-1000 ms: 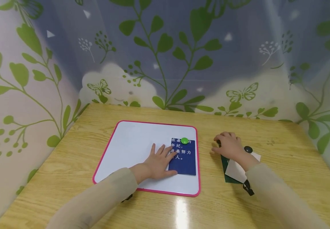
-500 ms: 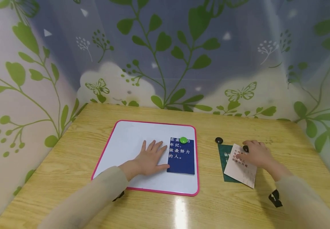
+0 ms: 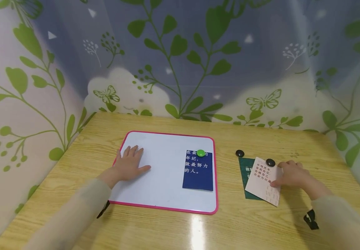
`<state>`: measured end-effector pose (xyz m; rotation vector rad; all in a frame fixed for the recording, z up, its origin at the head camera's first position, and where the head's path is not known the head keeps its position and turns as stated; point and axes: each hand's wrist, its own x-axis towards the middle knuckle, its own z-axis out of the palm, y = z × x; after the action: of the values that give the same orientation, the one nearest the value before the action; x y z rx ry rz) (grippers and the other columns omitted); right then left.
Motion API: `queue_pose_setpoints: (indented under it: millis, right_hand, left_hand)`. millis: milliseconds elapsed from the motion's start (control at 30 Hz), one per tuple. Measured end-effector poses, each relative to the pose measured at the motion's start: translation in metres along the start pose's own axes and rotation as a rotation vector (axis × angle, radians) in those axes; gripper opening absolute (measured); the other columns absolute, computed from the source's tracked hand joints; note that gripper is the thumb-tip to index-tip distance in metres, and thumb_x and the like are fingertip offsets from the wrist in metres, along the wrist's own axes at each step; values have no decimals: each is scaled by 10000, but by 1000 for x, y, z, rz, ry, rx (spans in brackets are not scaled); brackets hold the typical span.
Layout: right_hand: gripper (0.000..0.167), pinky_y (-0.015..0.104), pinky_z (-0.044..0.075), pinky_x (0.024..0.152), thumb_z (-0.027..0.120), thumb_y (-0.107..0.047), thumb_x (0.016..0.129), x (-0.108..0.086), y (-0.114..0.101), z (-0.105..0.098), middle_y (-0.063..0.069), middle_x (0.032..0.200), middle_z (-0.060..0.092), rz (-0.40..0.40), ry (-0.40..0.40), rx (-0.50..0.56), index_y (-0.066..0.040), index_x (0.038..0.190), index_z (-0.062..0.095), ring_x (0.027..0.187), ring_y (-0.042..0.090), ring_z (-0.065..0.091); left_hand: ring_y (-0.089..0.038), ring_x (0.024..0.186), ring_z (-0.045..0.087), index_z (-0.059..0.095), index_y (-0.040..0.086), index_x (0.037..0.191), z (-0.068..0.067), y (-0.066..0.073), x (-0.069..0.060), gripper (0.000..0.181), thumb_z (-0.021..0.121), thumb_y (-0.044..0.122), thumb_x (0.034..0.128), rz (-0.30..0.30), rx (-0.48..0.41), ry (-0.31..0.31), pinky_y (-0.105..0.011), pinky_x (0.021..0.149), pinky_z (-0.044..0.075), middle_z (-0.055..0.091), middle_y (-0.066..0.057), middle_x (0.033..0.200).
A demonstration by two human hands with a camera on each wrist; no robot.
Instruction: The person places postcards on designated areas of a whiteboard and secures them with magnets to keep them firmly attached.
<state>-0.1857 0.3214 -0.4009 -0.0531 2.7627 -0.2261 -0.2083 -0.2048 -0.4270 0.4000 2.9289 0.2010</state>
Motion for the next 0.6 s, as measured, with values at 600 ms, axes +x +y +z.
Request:
queue_pose_setpoints:
  millis: [600]
  right_hand:
    - [1065, 631, 341, 943, 837, -454, 607, 14, 1, -9, 440, 1164, 397, 93, -100, 95, 256, 1205, 315, 1027, 533, 390]
  left_hand:
    - [-536, 1353, 180, 245, -9, 1458, 5, -36, -6, 817, 453, 556, 907, -102, -21, 4, -743, 1026, 49, 176, -298, 1508]
